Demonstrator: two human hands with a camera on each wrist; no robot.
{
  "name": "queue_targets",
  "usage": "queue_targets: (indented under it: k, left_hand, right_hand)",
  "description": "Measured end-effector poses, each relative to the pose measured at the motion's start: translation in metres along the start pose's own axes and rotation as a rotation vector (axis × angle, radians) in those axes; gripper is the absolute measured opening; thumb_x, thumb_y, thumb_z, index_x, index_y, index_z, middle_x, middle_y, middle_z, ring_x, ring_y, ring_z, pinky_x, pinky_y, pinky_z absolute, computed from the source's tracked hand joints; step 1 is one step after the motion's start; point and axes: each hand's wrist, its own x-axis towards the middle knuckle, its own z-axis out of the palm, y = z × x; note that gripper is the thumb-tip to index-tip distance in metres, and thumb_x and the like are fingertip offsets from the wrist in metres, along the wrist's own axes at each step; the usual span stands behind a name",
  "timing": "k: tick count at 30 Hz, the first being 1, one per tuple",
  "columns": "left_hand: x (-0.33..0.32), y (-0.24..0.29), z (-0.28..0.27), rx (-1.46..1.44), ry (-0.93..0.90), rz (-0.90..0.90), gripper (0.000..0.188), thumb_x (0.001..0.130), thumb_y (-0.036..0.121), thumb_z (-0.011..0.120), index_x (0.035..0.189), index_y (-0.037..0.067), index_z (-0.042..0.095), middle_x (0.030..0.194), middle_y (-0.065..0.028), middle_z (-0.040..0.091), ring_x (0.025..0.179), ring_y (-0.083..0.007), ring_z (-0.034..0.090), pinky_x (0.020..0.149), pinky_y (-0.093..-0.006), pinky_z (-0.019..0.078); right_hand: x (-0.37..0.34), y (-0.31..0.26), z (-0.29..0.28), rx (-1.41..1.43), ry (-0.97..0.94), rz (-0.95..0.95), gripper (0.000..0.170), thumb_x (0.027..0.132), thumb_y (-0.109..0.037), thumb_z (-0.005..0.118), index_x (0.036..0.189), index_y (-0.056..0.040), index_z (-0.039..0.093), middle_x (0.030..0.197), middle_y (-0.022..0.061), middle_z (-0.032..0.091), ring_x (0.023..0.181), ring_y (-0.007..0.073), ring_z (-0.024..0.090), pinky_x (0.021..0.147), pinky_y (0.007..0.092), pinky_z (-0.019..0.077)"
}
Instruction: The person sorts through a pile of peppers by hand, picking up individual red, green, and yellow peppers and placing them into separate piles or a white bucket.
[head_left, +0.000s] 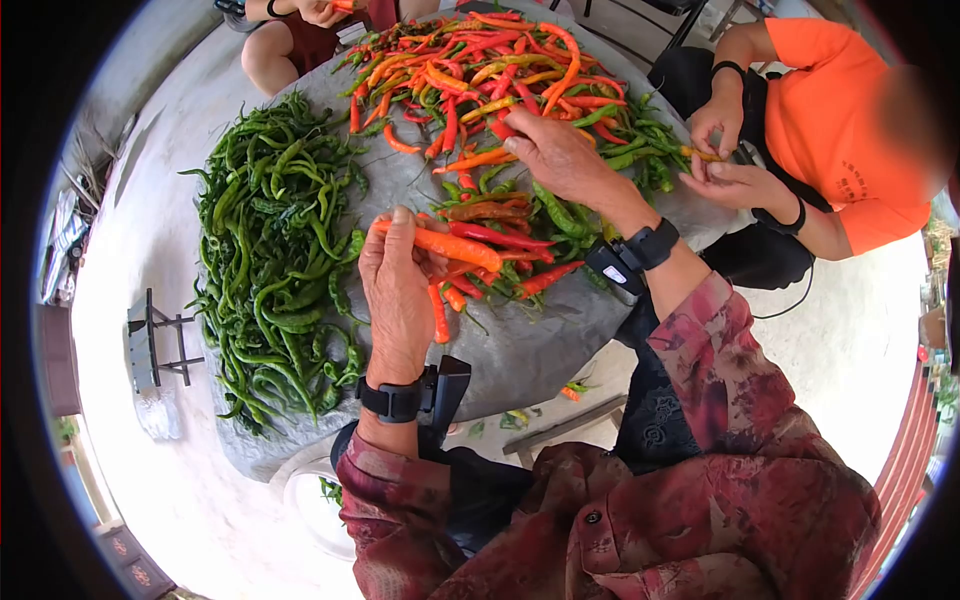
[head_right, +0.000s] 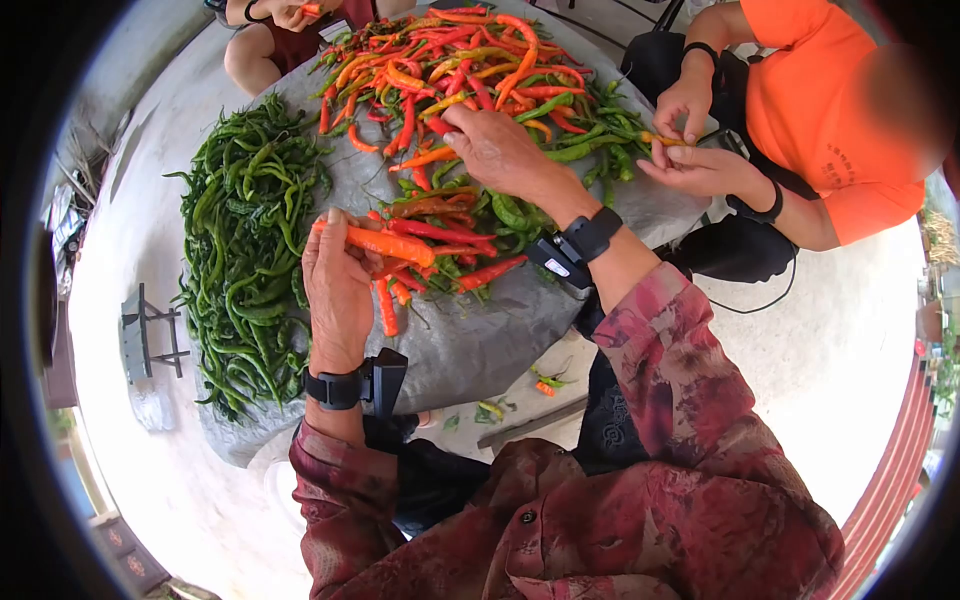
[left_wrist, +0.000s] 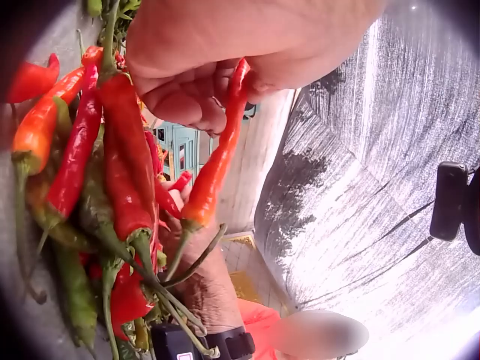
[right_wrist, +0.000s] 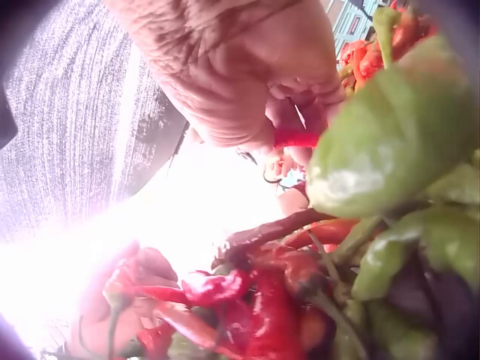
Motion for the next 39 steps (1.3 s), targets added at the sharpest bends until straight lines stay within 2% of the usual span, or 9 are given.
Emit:
queue_targets:
  k: [5,8,10,16,21,23,24,28,39]
  left_hand:
    - [0.002,-0.006,-0.002,0.028,-0.038,-0.013,0.017,0.094,0.022,0.053,0.095,0.005,0.057,0.078,-0.0048,0.062,0.060,-0.0073,0.051,0.054,-0.0212,0.0406]
    - [0.002,-0.007,-0.005,0.067,-0.092,-0.003,0.020,0.094,0.022,0.053,0.100,0.005,0.059,0.080,-0.0047,0.062,0.061,-0.0068,0.053,0.054,-0.0202,0.0412]
    - [-0.002,-0.004,0.001,0.086,-0.137,-0.009,0.020,0.094,0.023,0.053,0.101,0.005,0.060,0.081,-0.0045,0.062,0.061,-0.0068,0.053,0.053,-0.0196,0.0414]
    - [-0.006,-0.004,0.008,0.125,-0.027,0.031,0.021,0.092,0.024,0.056,0.087,0.004,0.061,0.070,-0.0004,0.059,0.055,-0.0035,0.050,0.048,-0.0171,0.0385]
    - [-0.001,-0.003,0.005,0.001,0.128,0.116,0.021,0.091,0.026,0.057,0.084,0.006,0.060,0.069,0.0011,0.058,0.052,-0.0036,0.047,0.046,-0.0184,0.0363]
    - [0.000,-0.002,-0.001,-0.013,0.096,0.085,0.018,0.091,0.024,0.058,0.085,0.007,0.059,0.073,0.0006,0.058,0.055,-0.0044,0.048,0.048,-0.0194,0.0365]
    - [0.000,-0.001,-0.004,-0.029,0.063,0.048,0.016,0.091,0.023,0.058,0.086,0.008,0.059,0.076,0.0001,0.059,0.059,-0.0052,0.049,0.050,-0.0204,0.0368]
    - [-0.001,-0.006,0.000,0.075,0.063,0.016,0.021,0.091,0.027,0.058,0.084,0.007,0.061,0.068,0.0030,0.056,0.051,-0.0025,0.045,0.046,-0.0178,0.0364]
    - [-0.005,-0.011,0.005,0.178,-0.046,0.005,0.020,0.092,0.026,0.057,0.084,0.007,0.060,0.072,0.0027,0.058,0.059,-0.0024,0.051,0.049,-0.0164,0.0387]
  right_hand:
    - [-0.020,-0.030,-0.013,0.191,0.008,-0.065,0.021,0.090,-0.023,0.054,0.099,-0.0045,0.055,0.078,0.0138,0.058,0.074,0.0314,0.059,0.063,0.0367,0.0455]
    - [-0.035,-0.050,-0.005,0.270,0.008,-0.285,0.022,0.087,-0.025,0.059,0.097,-0.0049,0.056,0.079,0.0127,0.059,0.072,0.0310,0.060,0.063,0.0371,0.0465]
    - [-0.041,-0.059,-0.005,0.191,-0.161,-0.320,0.025,0.083,-0.026,0.063,0.095,-0.0054,0.058,0.079,0.0117,0.059,0.071,0.0311,0.060,0.062,0.0385,0.0469]
    - [-0.032,-0.041,-0.005,0.131,-0.194,-0.366,0.026,0.078,-0.028,0.068,0.084,-0.0050,0.058,0.074,0.0099,0.057,0.068,0.0303,0.059,0.059,0.0390,0.0455]
    - [-0.007,-0.008,-0.001,0.082,-0.212,-0.319,0.020,0.077,-0.021,0.066,0.085,-0.0041,0.058,0.075,0.0099,0.057,0.072,0.0285,0.059,0.064,0.0381,0.0458]
    - [0.004,0.013,0.011,-0.105,-0.028,-0.312,0.017,0.078,-0.014,0.062,0.090,-0.0032,0.058,0.083,0.0112,0.057,0.083,0.0296,0.057,0.072,0.0389,0.0459]
    - [0.007,0.016,0.013,-0.148,-0.064,-0.248,0.021,0.080,-0.010,0.059,0.100,-0.0032,0.058,0.092,0.0123,0.056,0.093,0.0309,0.054,0.080,0.0404,0.0443]
    - [0.016,0.022,0.035,-0.216,-0.151,-0.182,0.030,0.080,-0.012,0.060,0.109,-0.0053,0.056,0.096,0.0137,0.055,0.099,0.0312,0.051,0.084,0.0418,0.0424]
    - [0.016,0.026,0.043,-0.359,-0.224,-0.066,0.019,0.077,-0.015,0.065,0.088,-0.0032,0.055,0.087,0.0112,0.055,0.089,0.0305,0.054,0.075,0.0429,0.0444]
